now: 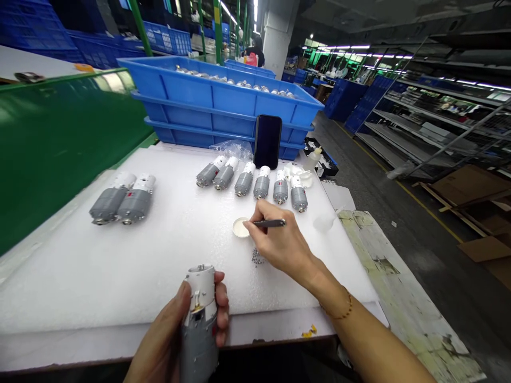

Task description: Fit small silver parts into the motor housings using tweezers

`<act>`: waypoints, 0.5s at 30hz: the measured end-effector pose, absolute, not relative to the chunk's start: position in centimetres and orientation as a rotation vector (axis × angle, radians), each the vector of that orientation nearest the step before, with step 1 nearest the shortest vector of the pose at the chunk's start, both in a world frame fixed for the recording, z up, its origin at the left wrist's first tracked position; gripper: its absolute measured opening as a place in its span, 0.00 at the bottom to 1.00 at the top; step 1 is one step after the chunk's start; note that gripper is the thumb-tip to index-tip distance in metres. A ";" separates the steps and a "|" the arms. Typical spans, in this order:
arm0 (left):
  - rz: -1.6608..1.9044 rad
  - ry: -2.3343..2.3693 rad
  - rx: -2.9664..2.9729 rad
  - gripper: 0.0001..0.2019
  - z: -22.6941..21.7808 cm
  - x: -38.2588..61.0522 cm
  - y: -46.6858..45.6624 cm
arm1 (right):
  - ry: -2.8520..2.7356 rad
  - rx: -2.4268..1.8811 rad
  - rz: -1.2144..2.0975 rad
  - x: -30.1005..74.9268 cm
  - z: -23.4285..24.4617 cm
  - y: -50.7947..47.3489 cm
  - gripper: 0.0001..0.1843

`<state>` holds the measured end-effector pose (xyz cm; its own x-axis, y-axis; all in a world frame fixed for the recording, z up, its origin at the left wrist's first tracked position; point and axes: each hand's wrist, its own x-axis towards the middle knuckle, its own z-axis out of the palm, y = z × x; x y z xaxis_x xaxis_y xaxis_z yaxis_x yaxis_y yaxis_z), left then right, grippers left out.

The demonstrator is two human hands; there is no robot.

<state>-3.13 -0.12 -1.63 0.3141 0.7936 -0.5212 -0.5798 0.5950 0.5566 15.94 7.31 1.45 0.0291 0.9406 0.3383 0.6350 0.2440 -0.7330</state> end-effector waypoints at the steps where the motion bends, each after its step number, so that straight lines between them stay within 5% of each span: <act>1: 0.903 0.806 0.252 0.19 -1.8 -3.3 -0.1 | -1.677 -1.464 0.465 15.8 1.4 7.1 0.12; 15: 0.989 0.634 0.282 0.15 -1.5 -2.4 -0.2 | -1.254 -1.177 0.670 11.3 2.2 -0.7 0.10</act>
<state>-2.36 -0.21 -1.48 0.3901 0.8442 -0.3676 -0.6859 0.5328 0.4957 11.35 -0.68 2.24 0.2451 0.9004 0.3594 0.2018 0.3152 -0.9273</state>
